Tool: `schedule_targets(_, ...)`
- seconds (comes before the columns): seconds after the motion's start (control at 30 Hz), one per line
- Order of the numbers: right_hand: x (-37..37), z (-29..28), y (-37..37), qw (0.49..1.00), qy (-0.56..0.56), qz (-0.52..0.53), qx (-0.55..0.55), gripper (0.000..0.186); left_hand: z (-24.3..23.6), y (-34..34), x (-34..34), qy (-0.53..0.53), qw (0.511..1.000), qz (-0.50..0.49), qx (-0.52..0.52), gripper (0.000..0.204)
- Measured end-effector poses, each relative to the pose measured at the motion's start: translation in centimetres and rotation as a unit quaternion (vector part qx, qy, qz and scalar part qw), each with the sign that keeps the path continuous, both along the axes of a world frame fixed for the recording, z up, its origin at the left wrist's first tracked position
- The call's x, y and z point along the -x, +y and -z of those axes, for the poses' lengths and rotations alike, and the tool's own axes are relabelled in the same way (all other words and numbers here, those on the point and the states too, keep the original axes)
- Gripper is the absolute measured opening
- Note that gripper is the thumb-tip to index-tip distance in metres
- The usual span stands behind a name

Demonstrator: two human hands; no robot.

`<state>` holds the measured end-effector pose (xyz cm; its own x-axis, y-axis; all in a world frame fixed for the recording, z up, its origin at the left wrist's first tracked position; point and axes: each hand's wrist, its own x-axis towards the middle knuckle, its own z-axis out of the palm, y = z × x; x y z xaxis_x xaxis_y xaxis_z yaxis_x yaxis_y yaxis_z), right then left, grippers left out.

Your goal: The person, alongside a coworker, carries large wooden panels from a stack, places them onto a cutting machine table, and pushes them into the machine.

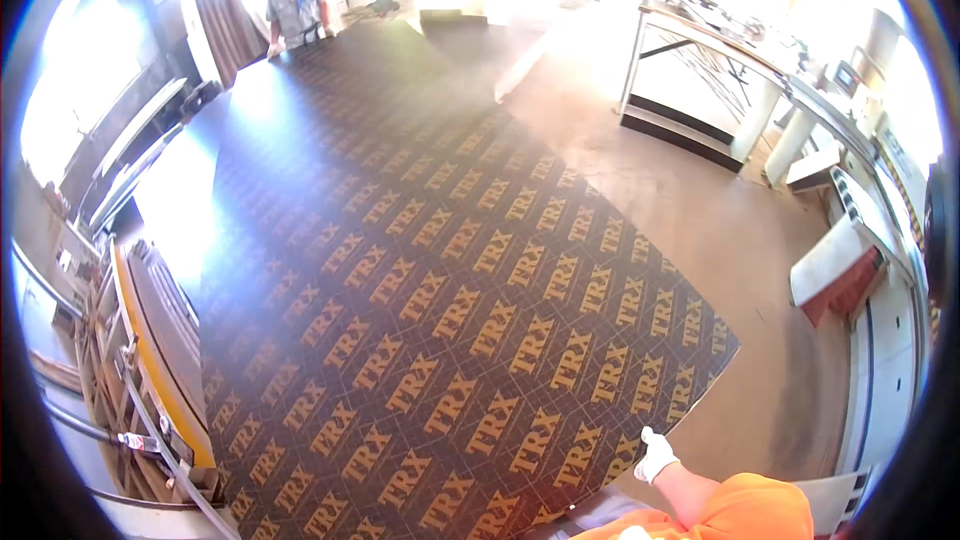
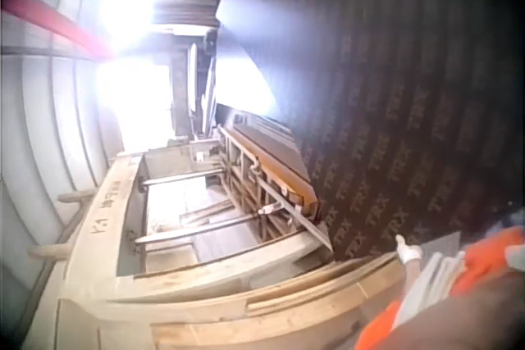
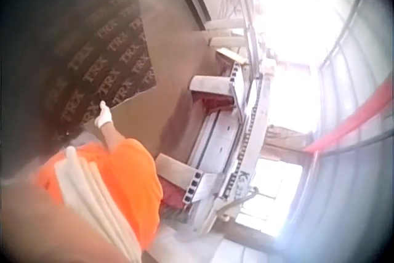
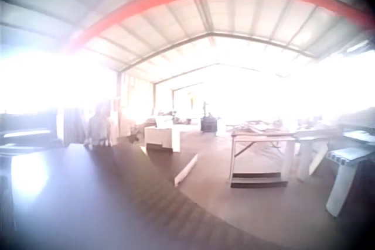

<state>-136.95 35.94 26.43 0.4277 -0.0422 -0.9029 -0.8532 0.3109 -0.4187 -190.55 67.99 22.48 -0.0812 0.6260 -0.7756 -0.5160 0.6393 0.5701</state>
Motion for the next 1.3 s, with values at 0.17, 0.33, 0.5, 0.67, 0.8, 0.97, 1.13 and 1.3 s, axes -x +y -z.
schedule_targets(0.17,0.3,3.8,-1.4,0.996,0.008,0.025,-0.090,0.066,2.0,1.3,1.4,0.037,0.999,-0.010,-0.004,0.060)
schedule_targets(0.33,0.8,-1.5,0.0,0.996,-0.008,-0.040,-0.082,0.064,1.1,3.6,-2.0,0.060,0.997,0.037,-0.034,0.059)
schedule_targets(0.5,0.9,-3.0,1.5,1.000,0.004,0.012,0.023,0.087,0.5,6.1,-3.8,0.076,0.991,0.096,-0.054,0.059)
schedule_targets(0.67,3.1,-4.7,1.2,0.999,-0.026,0.030,0.024,0.093,1.9,8.4,-4.0,0.071,0.986,0.140,-0.065,0.059)
schedule_targets(0.8,4.0,1.7,-1.8,0.991,-0.105,0.039,-0.079,0.098,4.0,10.5,-4.2,0.060,0.982,0.169,-0.063,0.059)
schedule_targets(0.97,6.1,-6.5,3.6,0.994,-0.021,0.090,0.062,0.090,3.7,12.7,-3.0,0.076,0.980,0.174,-0.055,0.059)
schedule_targets(1.13,7.2,-8.1,5.4,0.995,-0.052,0.075,0.038,0.099,3.0,15.2,-2.9,0.079,0.980,0.175,-0.060,0.058)
schedule_targets(1.3,7.5,-7.8,4.4,0.991,-0.057,0.123,-0.018,0.080,2.8,16.7,-4.4,0.095,0.975,0.186,-0.069,0.058)
